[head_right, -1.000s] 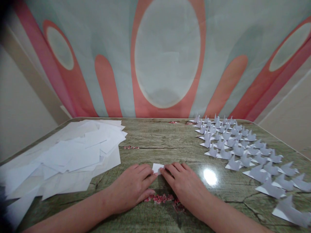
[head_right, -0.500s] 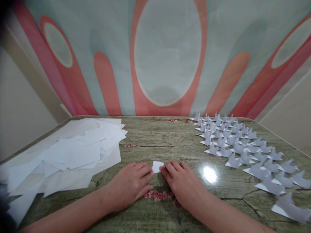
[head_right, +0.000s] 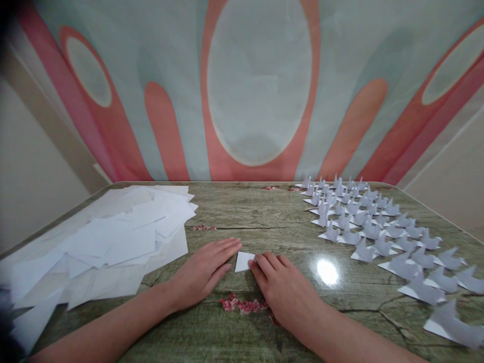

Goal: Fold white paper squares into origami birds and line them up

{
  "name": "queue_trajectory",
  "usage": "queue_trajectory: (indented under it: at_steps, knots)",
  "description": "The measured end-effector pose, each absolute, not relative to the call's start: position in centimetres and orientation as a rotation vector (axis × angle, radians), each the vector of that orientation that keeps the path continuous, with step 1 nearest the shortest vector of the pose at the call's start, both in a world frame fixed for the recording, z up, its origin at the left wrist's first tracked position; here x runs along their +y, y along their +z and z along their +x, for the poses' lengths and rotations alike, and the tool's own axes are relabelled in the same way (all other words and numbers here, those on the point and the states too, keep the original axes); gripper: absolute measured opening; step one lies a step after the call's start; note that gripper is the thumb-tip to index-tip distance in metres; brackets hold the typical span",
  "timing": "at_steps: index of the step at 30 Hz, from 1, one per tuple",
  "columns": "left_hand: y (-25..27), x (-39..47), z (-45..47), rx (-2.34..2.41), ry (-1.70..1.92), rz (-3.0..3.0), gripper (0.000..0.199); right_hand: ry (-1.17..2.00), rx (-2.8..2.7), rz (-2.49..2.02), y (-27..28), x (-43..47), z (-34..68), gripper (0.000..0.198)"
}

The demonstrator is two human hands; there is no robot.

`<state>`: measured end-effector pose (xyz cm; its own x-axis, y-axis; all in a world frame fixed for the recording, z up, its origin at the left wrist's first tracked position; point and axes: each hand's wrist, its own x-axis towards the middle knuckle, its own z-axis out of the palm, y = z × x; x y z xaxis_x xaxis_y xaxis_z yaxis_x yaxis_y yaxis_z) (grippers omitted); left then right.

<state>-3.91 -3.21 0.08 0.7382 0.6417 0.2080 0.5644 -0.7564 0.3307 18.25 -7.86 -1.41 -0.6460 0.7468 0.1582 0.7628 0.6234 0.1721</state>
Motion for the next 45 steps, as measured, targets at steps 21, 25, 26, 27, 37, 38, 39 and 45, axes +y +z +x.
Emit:
queue_trajectory:
  at_steps: [21, 25, 26, 27, 37, 38, 39, 45]
  knots:
    - [-0.7, -3.2, -3.4, 0.776, 0.532, 2.651, 0.022, -0.145, -2.592, -1.294, -1.6, -7.9, 17.0, 0.023]
    - [-0.2, -3.3, -3.7, 0.821, 0.545, 2.709, 0.023, -0.151, -2.574, -1.216, -1.9, -7.7, 17.0, 0.02]
    - [-0.1, -3.3, -3.7, 0.816, 0.536, 2.729, 0.023, -0.146, -2.568, -1.201, -2.0, -7.7, 17.1, 0.021]
    - [0.0, -3.3, -3.8, 0.805, 0.523, 2.749, 0.023, -0.141, -2.562, -1.186, -2.1, -7.6, 17.2, 0.022]
    - [0.0, -3.1, -3.4, 0.782, 0.453, 2.858, 0.021, -0.048, -2.573, -1.06, -2.6, -6.6, 18.1, 0.03]
    - [0.0, -3.1, -3.3, 0.792, 0.438, 2.866, 0.021, -0.045, -2.565, -1.053, -2.6, -6.6, 18.1, 0.029]
    - [0.1, -3.1, -3.2, 0.806, 0.417, 2.874, 0.021, -0.042, -2.559, -1.047, -2.6, -6.6, 18.1, 0.028]
    - [1.1, -3.1, -1.9, 0.935, 0.31, 2.796, 0.019, 0.04, -2.508, -1.054, -1.7, -6.8, 18.0, 0.027]
